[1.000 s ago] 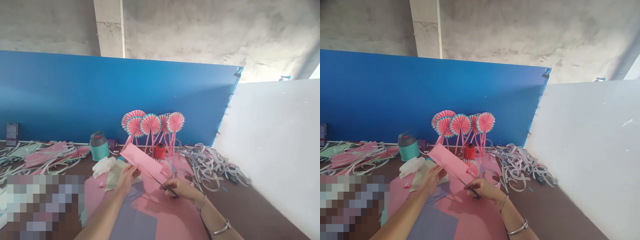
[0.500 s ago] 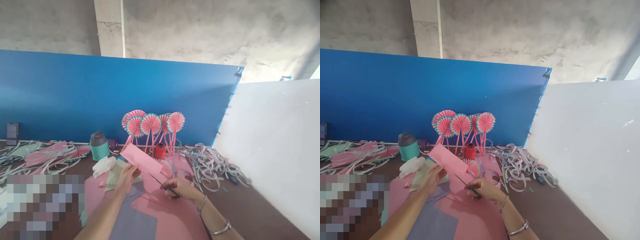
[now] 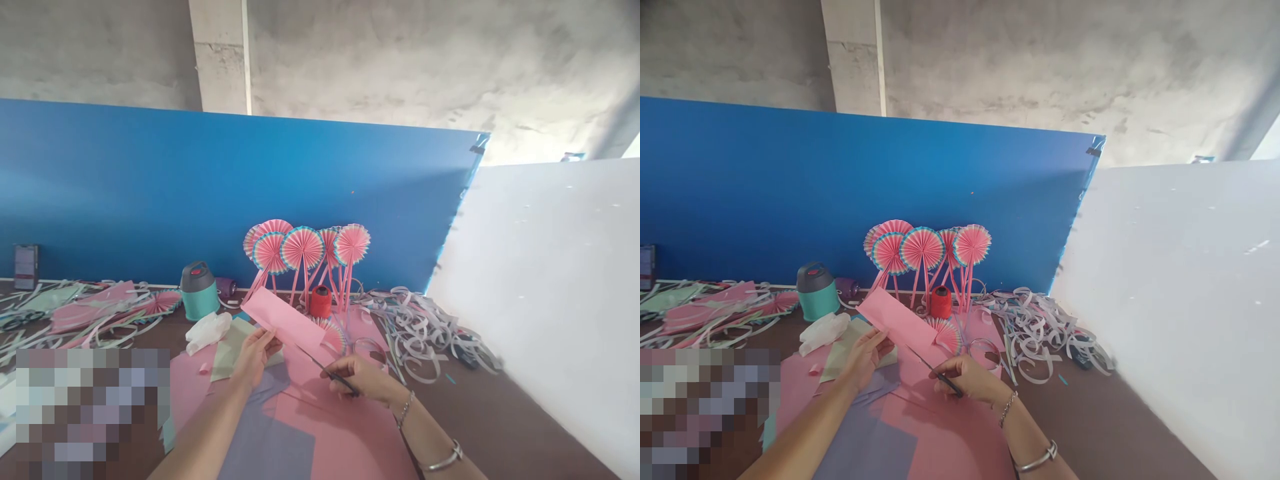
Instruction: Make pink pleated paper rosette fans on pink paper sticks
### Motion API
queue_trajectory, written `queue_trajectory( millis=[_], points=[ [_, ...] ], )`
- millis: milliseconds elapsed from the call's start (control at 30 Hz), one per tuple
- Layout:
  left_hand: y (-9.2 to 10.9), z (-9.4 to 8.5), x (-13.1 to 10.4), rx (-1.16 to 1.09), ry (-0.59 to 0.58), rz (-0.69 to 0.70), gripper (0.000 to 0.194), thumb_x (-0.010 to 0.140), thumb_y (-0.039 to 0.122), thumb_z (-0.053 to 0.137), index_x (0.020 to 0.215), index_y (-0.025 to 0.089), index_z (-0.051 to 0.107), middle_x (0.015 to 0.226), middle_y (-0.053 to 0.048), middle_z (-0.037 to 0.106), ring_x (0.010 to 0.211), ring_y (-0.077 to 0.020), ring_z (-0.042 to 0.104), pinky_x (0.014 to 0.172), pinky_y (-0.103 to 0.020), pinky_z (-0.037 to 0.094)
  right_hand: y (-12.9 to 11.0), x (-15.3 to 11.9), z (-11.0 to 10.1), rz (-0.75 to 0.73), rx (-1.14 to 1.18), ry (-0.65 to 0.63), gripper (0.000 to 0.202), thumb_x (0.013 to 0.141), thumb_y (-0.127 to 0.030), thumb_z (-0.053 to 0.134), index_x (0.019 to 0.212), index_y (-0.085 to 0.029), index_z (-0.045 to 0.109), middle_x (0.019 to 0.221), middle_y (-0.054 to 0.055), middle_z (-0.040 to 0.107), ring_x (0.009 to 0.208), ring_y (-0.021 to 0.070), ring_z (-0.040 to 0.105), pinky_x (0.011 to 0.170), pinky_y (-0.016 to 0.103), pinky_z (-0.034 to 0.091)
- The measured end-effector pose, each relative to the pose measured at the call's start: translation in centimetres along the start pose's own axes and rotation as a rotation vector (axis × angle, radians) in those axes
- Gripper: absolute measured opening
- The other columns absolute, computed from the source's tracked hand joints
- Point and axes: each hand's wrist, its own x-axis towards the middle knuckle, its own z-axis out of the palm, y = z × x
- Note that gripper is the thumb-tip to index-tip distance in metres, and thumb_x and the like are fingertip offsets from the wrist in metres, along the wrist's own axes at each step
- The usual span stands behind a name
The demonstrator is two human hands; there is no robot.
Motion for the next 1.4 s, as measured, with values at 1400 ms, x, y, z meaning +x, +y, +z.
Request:
queue_trajectory(
  millis=[1400],
  points=[
    [-0.62, 0.2, -0.12, 0.07, -0.039, -0.029, 0.033, 0.055, 0.038, 0.082, 0.07, 0.013, 0.067, 0.063, -0.002, 0.066, 0.06, -0.0115, 0.06, 0.064, -0.023, 0.048, 0.7, 0.65, 0.36, -0.002, 0.006, 0.004, 0.052, 0.054, -0.048, 0.078, 0.094, -0.015, 0.073, 0.063, -0.002, 0.058, 0.052, 0.0059, 0.039, 0.051, 0.02, 0.032]
  ],
)
